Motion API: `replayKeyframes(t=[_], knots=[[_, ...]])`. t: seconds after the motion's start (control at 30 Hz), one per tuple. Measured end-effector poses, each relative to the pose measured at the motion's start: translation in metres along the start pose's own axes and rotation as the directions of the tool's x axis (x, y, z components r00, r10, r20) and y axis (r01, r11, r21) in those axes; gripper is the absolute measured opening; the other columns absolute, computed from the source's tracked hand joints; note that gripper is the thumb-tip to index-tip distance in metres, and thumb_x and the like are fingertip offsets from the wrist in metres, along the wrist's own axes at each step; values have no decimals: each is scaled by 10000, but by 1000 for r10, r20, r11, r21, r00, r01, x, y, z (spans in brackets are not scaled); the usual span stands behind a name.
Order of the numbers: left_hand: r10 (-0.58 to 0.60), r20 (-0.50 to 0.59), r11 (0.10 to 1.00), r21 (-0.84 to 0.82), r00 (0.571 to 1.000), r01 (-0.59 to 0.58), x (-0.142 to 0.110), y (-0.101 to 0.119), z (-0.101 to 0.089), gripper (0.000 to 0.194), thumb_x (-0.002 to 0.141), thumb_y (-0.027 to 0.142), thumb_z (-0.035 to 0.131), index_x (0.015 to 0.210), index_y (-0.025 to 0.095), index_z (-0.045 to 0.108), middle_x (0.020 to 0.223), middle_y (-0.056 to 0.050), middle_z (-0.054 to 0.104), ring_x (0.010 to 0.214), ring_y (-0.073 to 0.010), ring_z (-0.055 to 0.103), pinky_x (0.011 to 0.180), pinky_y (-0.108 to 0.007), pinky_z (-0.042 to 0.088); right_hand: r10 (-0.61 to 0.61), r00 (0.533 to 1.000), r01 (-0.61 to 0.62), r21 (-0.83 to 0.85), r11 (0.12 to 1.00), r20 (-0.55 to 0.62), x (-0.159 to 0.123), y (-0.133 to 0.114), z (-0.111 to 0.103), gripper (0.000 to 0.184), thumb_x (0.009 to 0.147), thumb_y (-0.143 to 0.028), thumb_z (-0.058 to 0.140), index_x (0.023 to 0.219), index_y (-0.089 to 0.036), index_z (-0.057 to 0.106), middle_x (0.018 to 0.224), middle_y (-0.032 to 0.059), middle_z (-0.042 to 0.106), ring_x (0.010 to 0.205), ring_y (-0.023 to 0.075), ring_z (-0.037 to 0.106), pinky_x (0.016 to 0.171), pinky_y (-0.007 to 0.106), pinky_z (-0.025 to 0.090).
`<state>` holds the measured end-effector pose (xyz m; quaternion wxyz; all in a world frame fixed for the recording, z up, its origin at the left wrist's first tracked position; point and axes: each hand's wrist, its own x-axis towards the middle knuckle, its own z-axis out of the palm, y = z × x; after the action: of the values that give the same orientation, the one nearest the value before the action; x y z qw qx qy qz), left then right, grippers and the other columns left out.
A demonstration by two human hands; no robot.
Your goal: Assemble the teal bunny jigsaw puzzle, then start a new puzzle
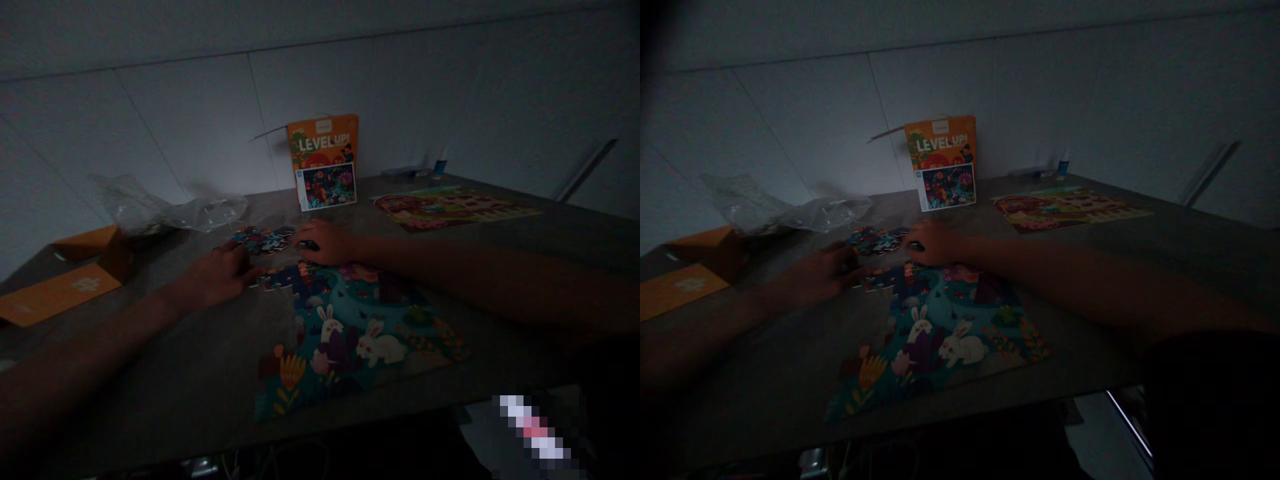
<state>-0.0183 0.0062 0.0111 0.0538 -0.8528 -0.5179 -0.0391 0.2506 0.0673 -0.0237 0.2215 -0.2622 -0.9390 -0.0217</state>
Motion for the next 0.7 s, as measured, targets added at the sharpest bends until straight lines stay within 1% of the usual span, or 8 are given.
replayKeyframes(t=[0.13,0.23,0.33,0.43,0.7], knots=[[31,18,999,-12,999,-30,0,3,-2,425,926,554,417,805,191,602,851,-78,644,731,-231,636,626,-329,462,6,1000,-6,6,1000,0,0,0,0,242,878,-191,590,1082,-119,699,1122,126,703,1036,227,616,972,394,423],[70,-8,998,-1,998,-70,0,6,-2,405,919,542,416,779,201,585,814,-76,643,729,-240,630,618,-336,463,3,1000,-3,22,1000,-5,0,0,0,236,878,-186,591,1080,-128,700,1129,126,706,1044,234,615,974,404,422],[82,-33,996,-17,996,-83,0,8,-1,373,914,524,422,787,206,570,824,-83,647,724,-249,633,616,-348,467,6,1000,-5,27,1000,-8,0,0,0,239,868,-174,606,1082,-131,701,1133,122,708,1049,235,619,980,403,425],[71,-21,997,-23,997,-72,-1,11,-2,351,914,514,427,783,211,547,805,-79,643,718,-248,636,608,-344,463,19,1000,-19,16,1000,-7,0,-2,-1,243,868,-166,603,1084,-128,707,1132,121,708,1057,234,620,981,393,434],[53,-7,998,-33,999,-53,-3,15,-6,421,918,587,430,834,197,564,864,-97,655,763,-262,643,625,-351,474,27,1000,-28,-8,1000,-15,0,-8,-5,241,868,-180,593,1069,-131,716,1098,128,713,1030,243,627,957,401,460]])
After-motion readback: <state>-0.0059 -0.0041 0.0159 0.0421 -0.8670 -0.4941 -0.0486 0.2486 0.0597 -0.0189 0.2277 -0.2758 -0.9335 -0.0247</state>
